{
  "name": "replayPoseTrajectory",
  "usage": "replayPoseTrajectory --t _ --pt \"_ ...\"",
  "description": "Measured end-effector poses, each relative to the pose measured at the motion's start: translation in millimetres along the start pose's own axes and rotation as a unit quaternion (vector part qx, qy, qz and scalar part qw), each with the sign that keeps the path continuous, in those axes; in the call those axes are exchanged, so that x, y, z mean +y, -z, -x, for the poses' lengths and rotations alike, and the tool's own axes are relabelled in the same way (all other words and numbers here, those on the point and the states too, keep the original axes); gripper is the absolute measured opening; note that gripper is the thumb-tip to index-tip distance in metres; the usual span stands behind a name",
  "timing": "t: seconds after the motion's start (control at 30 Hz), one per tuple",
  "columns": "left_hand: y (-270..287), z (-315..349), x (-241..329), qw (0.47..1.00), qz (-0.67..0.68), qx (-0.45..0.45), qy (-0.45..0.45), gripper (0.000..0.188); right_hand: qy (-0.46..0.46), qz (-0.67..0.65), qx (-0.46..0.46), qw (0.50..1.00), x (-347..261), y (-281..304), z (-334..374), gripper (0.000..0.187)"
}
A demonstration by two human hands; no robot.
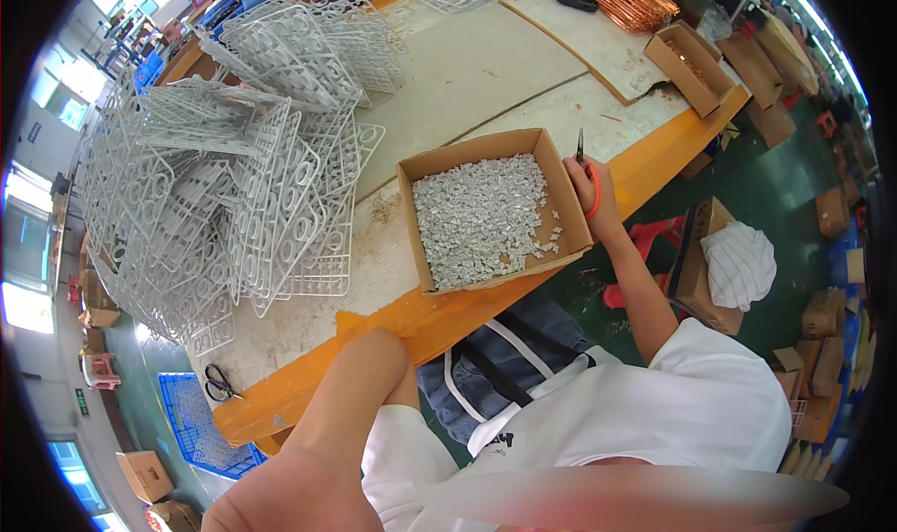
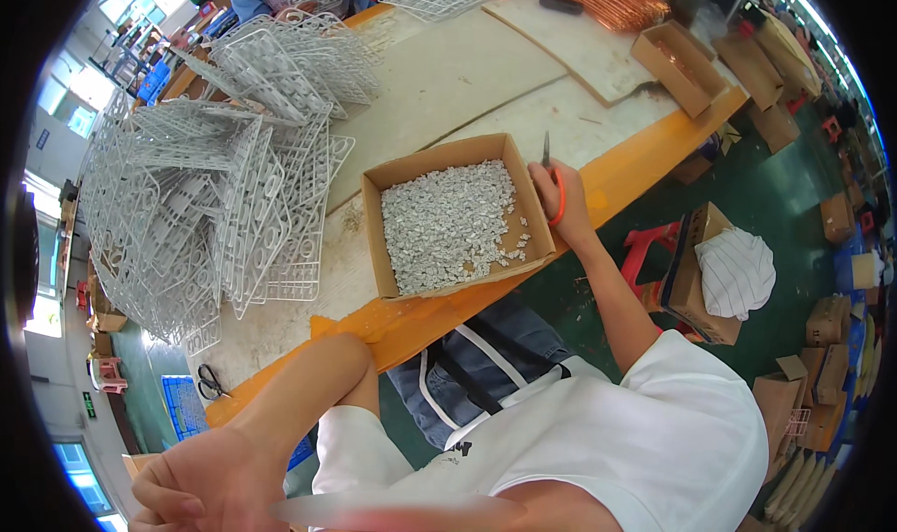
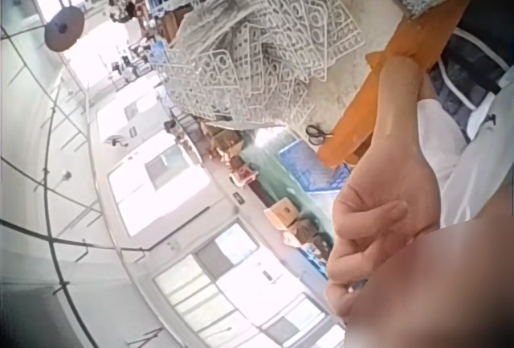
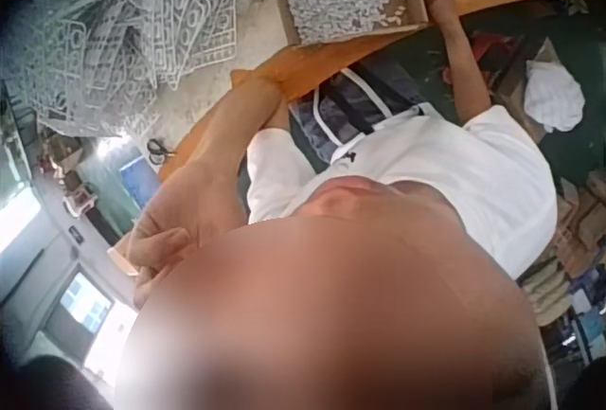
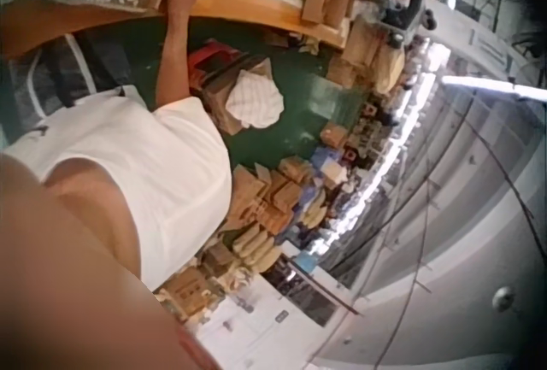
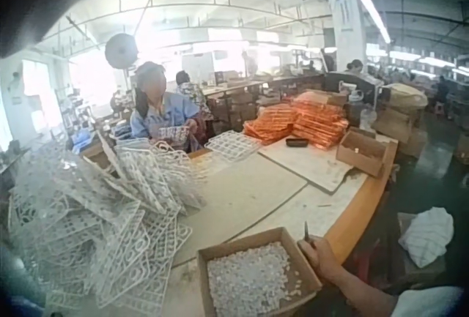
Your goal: Cutting individual plastic components from a manufacturing frame using snips.
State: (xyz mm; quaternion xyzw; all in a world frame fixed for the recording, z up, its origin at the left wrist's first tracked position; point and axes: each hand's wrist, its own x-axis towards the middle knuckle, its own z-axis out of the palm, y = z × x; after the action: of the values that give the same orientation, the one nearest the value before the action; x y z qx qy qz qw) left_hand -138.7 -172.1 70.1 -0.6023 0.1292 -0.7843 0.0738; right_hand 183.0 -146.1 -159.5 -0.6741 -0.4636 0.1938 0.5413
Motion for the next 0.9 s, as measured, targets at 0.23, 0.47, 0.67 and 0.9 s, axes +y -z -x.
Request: replayPoseTrajectory --t 0.23,0.47,0.67,0.9 --pt "-1 5 1 0.992 0.118 0.036 -0.023 0.022 -0.003 0.017 -0.006 1.000 9 -1 -2 0.035" --pt "7 3 -4 0.979 0.192 -0.056 0.039 0.031 -0.002 0.004 -0.014 1.000 0 -6 -5 0.032" --pt "26 -5 -3 0.777 0.620 -0.083 0.070 0.014 0.042 0.050 0.020 0.998 12 -2 -6 0.033" --pt "37 0 -42 0.868 0.439 0.035 0.228 0.015 0.000 0.002 0.002 1.000 15 0 0 0.034"
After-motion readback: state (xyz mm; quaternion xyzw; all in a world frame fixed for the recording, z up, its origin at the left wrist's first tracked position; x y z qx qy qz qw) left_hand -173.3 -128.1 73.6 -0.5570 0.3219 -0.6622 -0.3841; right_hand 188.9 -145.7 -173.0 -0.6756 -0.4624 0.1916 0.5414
